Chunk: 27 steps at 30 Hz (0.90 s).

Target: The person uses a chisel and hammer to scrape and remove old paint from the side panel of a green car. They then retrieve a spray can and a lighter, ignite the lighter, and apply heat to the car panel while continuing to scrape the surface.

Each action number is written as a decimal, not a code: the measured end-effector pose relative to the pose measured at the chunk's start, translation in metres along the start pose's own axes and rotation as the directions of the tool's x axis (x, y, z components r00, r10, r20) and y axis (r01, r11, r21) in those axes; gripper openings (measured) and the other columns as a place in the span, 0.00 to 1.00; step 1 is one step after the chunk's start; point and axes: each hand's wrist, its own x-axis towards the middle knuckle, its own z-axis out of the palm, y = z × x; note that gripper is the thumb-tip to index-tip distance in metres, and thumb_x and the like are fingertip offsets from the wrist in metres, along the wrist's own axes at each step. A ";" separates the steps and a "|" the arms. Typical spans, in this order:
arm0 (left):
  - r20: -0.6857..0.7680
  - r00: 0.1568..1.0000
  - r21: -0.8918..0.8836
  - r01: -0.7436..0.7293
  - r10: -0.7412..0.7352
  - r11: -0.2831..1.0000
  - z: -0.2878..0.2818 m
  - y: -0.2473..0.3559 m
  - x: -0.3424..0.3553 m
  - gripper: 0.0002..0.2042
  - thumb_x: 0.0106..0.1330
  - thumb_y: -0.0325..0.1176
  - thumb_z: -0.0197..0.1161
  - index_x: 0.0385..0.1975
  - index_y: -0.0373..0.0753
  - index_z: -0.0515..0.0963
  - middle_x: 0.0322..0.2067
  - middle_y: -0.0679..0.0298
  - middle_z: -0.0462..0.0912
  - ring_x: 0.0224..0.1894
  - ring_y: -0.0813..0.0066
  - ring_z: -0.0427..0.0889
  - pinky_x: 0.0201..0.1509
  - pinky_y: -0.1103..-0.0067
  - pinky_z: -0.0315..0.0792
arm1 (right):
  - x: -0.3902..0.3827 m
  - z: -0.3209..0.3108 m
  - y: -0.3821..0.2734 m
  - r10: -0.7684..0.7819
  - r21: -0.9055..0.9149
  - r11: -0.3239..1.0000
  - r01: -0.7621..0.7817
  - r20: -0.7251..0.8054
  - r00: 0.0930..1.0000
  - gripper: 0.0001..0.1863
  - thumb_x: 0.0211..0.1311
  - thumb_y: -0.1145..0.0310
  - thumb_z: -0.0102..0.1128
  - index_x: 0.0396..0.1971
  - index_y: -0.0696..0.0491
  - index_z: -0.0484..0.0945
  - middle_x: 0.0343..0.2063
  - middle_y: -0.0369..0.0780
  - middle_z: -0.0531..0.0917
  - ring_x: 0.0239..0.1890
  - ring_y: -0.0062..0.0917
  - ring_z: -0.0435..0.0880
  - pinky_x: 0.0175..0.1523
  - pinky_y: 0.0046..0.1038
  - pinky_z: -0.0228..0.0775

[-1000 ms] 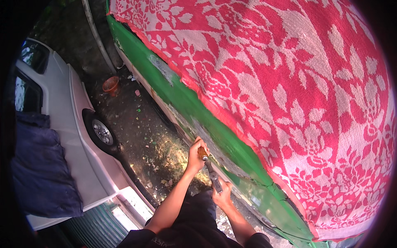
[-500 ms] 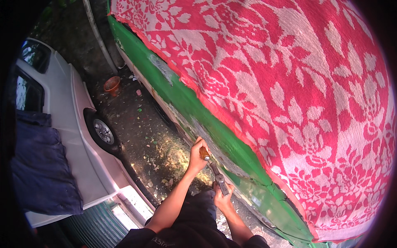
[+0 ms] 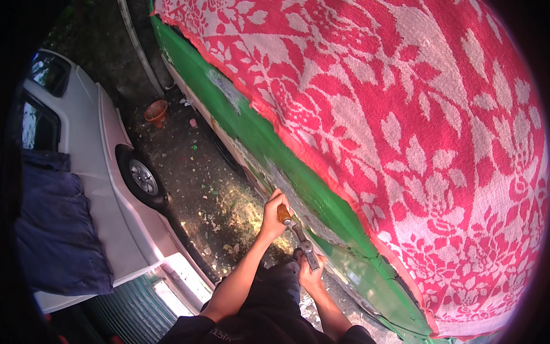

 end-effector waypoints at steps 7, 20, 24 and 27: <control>0.022 0.999 -0.003 -0.045 0.045 0.999 -0.001 -0.001 0.004 0.13 0.47 0.10 0.59 0.25 0.35 0.63 0.29 0.62 0.63 0.28 0.70 0.68 0.32 0.78 0.67 | 0.013 0.002 -0.021 -0.253 -0.184 0.947 0.265 0.084 0.964 0.26 0.73 0.53 0.46 0.19 0.58 0.69 0.12 0.36 0.70 0.14 0.20 0.68 0.20 0.25 0.58; 0.019 0.999 -0.002 -0.050 0.050 0.999 0.000 -0.013 0.000 0.13 0.46 0.10 0.58 0.24 0.34 0.64 0.29 0.63 0.63 0.29 0.72 0.68 0.32 0.79 0.69 | 0.024 0.004 -0.010 -0.136 -0.264 0.952 0.156 0.091 0.986 0.06 0.54 0.75 0.56 0.20 0.58 0.74 0.15 0.43 0.74 0.18 0.39 0.74 0.28 0.36 0.66; 0.023 0.998 -0.026 -0.060 0.061 0.998 0.002 -0.010 0.001 0.13 0.47 0.09 0.57 0.24 0.34 0.64 0.29 0.63 0.63 0.29 0.73 0.69 0.32 0.79 0.69 | 0.026 0.009 -0.019 -0.182 -0.207 0.959 0.191 0.060 0.981 0.08 0.57 0.75 0.55 0.19 0.57 0.72 0.14 0.43 0.73 0.17 0.38 0.73 0.26 0.34 0.64; 0.033 0.999 -0.092 0.024 -0.021 0.995 0.002 -0.013 0.003 0.13 0.51 0.12 0.60 0.24 0.36 0.63 0.29 0.65 0.61 0.30 0.76 0.66 0.36 0.82 0.65 | 0.025 0.011 -0.005 -0.089 -0.306 0.945 0.113 0.090 0.992 0.15 0.63 0.66 0.53 0.17 0.55 0.72 0.12 0.39 0.72 0.15 0.35 0.73 0.24 0.32 0.62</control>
